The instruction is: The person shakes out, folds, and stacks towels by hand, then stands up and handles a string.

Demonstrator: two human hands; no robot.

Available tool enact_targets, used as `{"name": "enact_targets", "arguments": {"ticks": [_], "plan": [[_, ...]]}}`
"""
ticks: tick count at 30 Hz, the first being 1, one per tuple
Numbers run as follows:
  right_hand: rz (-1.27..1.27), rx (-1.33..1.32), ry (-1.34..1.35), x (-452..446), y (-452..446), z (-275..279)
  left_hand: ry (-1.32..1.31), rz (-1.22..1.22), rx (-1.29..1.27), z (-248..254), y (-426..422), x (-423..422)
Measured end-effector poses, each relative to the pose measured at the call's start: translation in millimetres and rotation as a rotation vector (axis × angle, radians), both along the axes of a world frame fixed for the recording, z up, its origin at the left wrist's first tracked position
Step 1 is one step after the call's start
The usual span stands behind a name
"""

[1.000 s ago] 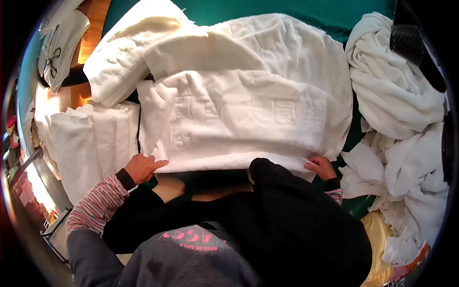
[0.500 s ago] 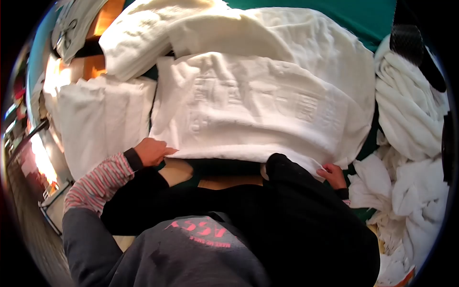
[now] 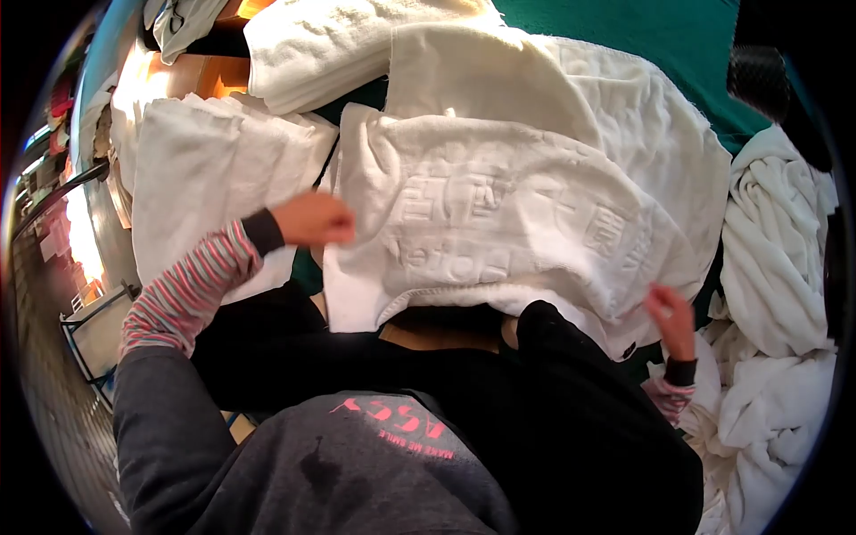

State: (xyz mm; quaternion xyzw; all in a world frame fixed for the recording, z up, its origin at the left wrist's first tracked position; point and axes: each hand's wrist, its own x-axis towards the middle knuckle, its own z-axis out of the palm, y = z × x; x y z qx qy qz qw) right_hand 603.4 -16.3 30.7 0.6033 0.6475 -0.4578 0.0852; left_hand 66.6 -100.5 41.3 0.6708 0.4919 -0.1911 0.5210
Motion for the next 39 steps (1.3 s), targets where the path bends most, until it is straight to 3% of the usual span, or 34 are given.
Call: {"name": "enact_targets", "arguments": {"ticks": [3, 6, 9, 10, 11, 12, 13, 15, 16, 17, 18, 19, 20, 22, 23, 24, 25, 26, 28, 30, 31, 32, 33, 34, 36, 37, 38, 39], "plan": [[-0.003, 0.416, 0.041, -20, 55, -13, 0.15, 0.323, 0.443, -8, 53, -5], [-0.088, 0.602, -0.029, -21, 124, -59, 0.319, 0.486, 0.705, -44, 80, -2], [-0.21, 0.781, -0.032, -19, 184, -109, 0.392, 0.532, 0.716, -68, 101, 27], [-0.21, 0.781, -0.03, -24, 190, -119, 0.276, 0.645, 0.513, -77, 107, 36], [-0.109, 0.798, -0.253, -30, 194, -127, 0.159, 0.751, 0.307, -84, 112, 47], [-0.006, 0.808, -0.477, -34, 195, -133, 0.081, 0.822, 0.369, -90, 107, 61], [-0.005, 0.808, -0.478, -35, 194, -141, 0.141, 0.81, 0.386, -96, 106, 68], [0.05, 0.941, -0.222, -35, 189, -153, 0.198, 0.796, 0.402, -114, 100, 71], [0.049, 0.941, -0.223, -36, 188, -146, 0.204, 0.703, 0.635, -128, 96, 67], [0.014, 0.685, -0.276, -38, 189, -135, 0.208, 0.601, 0.866, -127, 96, 66], [-0.022, 0.43, -0.326, -39, 189, -125, 0.204, 0.6, 0.868, -124, 97, 60], [0.038, 0.633, -0.229, -33, 186, -129, 0.036, 0.776, 0.542, -98, 107, 56], [0.029, 0.641, -0.238, -28, 189, -125, -0.132, 0.925, 0.202, -68, 117, 52], [-0.145, 0.573, 0.136, -18, 201, -100, -0.492, 1.151, 0.104, 0, 129, 37], [-0.263, 0.463, 0.249, -17, 203, -64, -0.555, 1.091, 0.189, 36, 135, 26], [-0.363, 0.552, 0.347, -1, 214, -48, -0.657, 1.238, 0.331, 66, 139, 17], [-0.534, 0.618, 0.537, -11, 217, -7, -0.71, 1.173, 0.433, 91, 151, -7], [-0.529, 0.797, 0.413, -12, 227, 36, -0.85, 0.989, 0.592, 104, 168, -37], [-0.629, 0.958, 0.561, -7, 251, 92, -1.173, 0.619, -0.137, 153, 251, -112], [-0.656, 0.817, 1.031, 3, 301, 118, -1.151, 1.155, 0.441, 184, 271, -59], [-0.588, 0.856, 1.17, -28, 288, 133, -1.1, 1.305, 0.629, 193, 281, -27], [-0.391, 0.866, 1.133, -12, 324, 124, -1.135, 1.271, 0.448, 186, 302, -51], [-0.197, 0.868, 1.086, 6, 358, 110, -1.172, 0.928, 0.304, 161, 324, -105], [-0.198, 0.882, 1.088, 11, 357, 98, -1.176, 0.585, 0.162, 134, 338, -141], [-0.246, 0.862, 0.625, 12, 350, 61, -0.737, 1.367, 0.472, 112, 292, -68], [-0.065, 1.014, 0.554, -3, 315, 47, -0.695, 1.097, 0.523, 82, 272, -79], [-0.09, 0.819, 0.459, -22, 274, 39, -0.648, 0.828, 0.56, 52, 251, -90], [-0.122, 0.737, 0.365, -24, 246, 20, -0.437, 0.668, 0.615, 33, 228, -77]]}}
